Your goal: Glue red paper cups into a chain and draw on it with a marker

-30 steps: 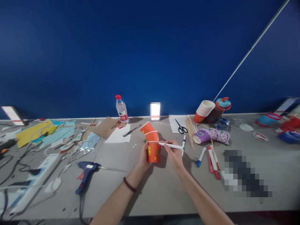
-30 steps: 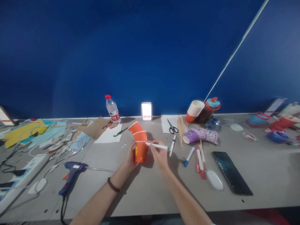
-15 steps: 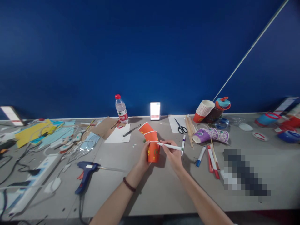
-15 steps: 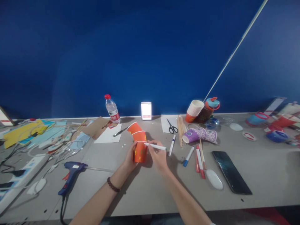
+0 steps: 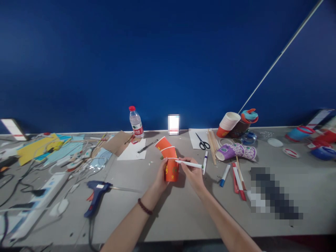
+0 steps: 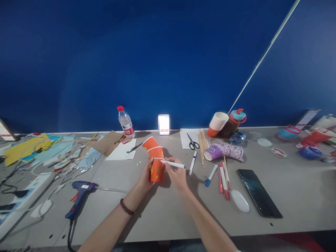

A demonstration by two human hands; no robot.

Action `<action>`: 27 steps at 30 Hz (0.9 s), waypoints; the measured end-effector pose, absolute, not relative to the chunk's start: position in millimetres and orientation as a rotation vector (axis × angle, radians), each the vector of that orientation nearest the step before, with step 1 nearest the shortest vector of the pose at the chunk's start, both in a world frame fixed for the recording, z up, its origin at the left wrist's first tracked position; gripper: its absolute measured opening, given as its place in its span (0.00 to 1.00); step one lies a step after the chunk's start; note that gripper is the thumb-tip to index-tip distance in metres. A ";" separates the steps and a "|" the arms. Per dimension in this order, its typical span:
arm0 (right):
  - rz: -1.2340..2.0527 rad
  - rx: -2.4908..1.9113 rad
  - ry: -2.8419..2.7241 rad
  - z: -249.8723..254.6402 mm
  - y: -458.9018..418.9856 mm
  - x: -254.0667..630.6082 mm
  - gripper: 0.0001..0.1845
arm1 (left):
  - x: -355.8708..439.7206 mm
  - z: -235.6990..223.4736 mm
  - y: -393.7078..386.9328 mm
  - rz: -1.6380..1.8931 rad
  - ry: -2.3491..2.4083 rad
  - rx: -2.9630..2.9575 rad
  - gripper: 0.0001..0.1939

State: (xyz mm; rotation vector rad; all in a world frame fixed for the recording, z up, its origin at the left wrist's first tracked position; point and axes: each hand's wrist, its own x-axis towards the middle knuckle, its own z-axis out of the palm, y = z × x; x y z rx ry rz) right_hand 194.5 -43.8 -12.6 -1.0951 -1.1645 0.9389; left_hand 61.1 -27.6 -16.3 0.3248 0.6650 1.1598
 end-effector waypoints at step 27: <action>0.969 -1.083 -1.104 -6.3 -45.4 193.8 0.10 | 60.5 -9.8 -29.3 1.132 0.681 0.325 0.17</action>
